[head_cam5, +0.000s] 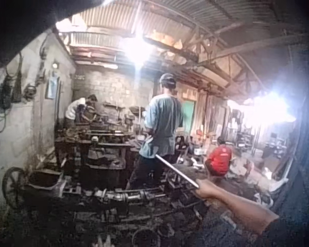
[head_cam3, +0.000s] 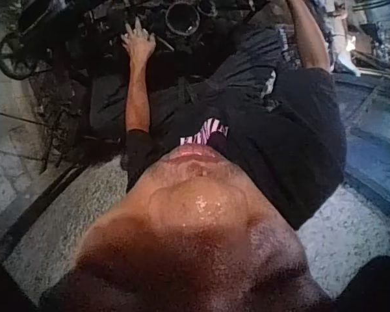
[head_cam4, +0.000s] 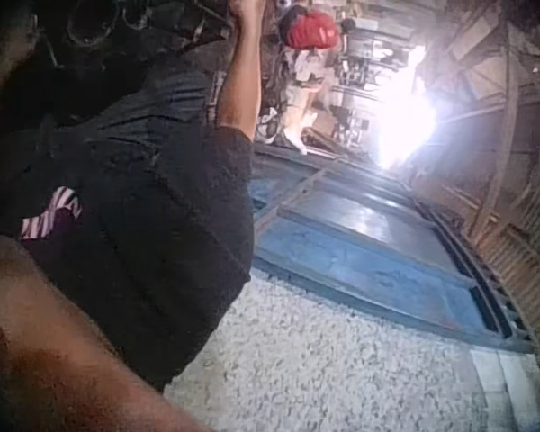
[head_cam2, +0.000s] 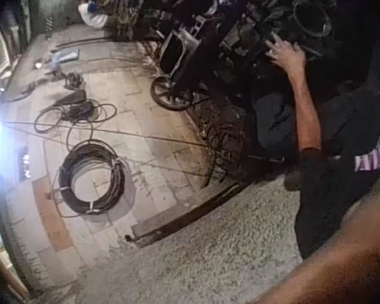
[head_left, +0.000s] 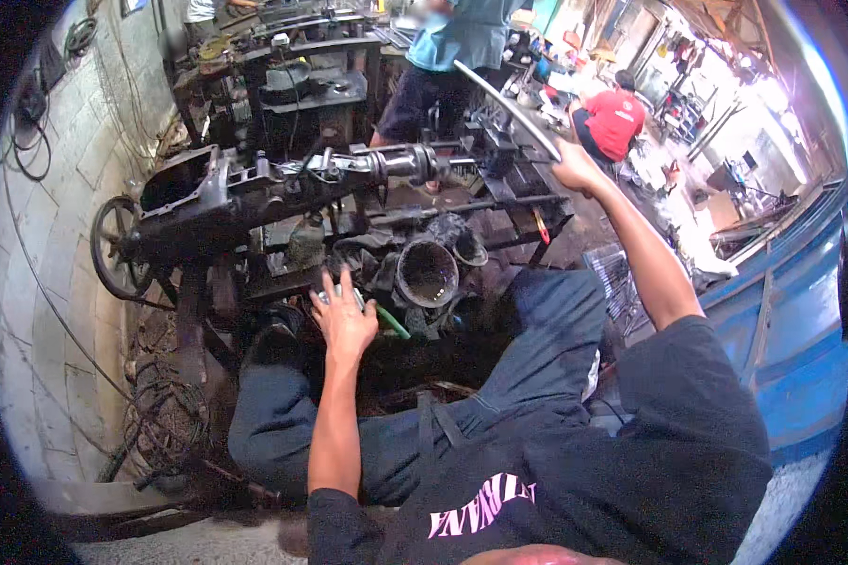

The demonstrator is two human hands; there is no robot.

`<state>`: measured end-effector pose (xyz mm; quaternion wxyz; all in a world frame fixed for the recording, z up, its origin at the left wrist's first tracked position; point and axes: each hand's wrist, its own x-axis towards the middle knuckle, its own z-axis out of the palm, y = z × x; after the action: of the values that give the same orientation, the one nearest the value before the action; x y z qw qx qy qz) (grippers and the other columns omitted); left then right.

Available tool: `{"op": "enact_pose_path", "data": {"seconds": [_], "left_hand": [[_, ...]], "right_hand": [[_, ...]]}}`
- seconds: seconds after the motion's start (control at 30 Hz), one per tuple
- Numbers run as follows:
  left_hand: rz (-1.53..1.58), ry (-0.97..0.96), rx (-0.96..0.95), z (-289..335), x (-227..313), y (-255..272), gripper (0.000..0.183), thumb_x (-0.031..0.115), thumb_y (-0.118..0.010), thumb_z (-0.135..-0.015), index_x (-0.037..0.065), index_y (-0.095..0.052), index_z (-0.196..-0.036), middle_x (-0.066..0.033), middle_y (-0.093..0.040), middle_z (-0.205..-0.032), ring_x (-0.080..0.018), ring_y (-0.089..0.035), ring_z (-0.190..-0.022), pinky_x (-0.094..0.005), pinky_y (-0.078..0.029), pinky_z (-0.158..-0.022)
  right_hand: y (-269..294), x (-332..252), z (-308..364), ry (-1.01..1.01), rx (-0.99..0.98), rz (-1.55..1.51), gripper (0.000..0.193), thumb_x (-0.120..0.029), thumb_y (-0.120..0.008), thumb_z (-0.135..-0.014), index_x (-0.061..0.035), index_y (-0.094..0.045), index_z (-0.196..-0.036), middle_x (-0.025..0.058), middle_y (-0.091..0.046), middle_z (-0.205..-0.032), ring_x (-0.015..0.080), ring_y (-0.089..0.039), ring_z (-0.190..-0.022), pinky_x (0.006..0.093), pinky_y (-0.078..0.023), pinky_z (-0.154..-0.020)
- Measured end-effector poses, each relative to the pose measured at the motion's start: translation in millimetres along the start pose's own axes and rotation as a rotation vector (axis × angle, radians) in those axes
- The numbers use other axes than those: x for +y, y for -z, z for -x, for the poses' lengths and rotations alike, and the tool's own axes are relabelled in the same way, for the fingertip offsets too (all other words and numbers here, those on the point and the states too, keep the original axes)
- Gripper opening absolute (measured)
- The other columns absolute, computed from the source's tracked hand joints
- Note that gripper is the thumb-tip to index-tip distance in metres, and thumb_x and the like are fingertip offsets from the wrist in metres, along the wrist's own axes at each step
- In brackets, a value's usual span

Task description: Using a manually operated lathe or machining tool to shape a metal rod while seated on the floor.

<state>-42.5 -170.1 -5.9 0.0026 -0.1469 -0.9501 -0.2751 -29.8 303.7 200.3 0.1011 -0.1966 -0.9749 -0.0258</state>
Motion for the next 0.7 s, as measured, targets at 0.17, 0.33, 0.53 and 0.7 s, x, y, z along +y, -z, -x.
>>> {"op": "enact_pose_path", "data": {"seconds": [0.17, 0.33, 0.53, 0.7], "left_hand": [[-0.021, -0.125, 0.171, 11, -19, -10, 0.078, 0.029, -0.071, -0.085, 0.009, -0.034, -0.151, -0.0236, -0.026, -0.158, -0.0562, -0.031, -0.136, -0.0603, -0.030, -0.114], [0.004, -0.176, 0.189, 6, -15, -33, 0.076, 0.025, -0.071, -0.084, 0.005, -0.037, -0.149, -0.0274, -0.028, -0.155, -0.0543, -0.027, -0.140, -0.0569, -0.027, -0.116], [-0.058, -0.218, 0.340, 3, 25, 1, 0.078, 0.016, -0.068, -0.082, 0.004, -0.031, -0.150, -0.0281, -0.019, -0.160, -0.0514, -0.016, -0.147, -0.0612, -0.017, -0.118], [0.170, -0.607, 0.545, -85, 153, 58, 0.061, 0.002, -0.063, -0.083, 0.003, -0.042, -0.141, -0.0233, -0.028, -0.158, -0.0438, -0.021, -0.148, -0.0544, -0.016, -0.121]], "right_hand": [[9, -5, 5, 0.094, -0.150, -0.396, 0.039, -0.015, -0.063, -0.075, 0.0019, -0.060, -0.110, 0.0228, -0.068, -0.094, 0.0327, -0.068, -0.089, 0.0446, -0.052, -0.077], [-13, 38, 13, 0.028, -0.133, -0.713, 0.045, -0.014, -0.070, -0.071, 0.0015, -0.064, -0.112, 0.0143, -0.068, -0.089, 0.0230, -0.065, -0.084, 0.0382, -0.052, -0.076], [-7, 33, 29, 0.094, 0.087, -0.599, 0.036, -0.009, -0.063, -0.071, 0.0048, -0.067, -0.104, 0.0228, -0.070, -0.095, 0.0370, -0.069, -0.085, 0.0438, -0.052, -0.081], [10, 10, 45, 0.038, 0.019, -0.083, 0.036, -0.006, -0.062, -0.080, -0.0002, -0.053, -0.115, 0.0216, -0.067, -0.079, 0.0412, -0.069, -0.075, 0.0518, -0.056, -0.068]]}}
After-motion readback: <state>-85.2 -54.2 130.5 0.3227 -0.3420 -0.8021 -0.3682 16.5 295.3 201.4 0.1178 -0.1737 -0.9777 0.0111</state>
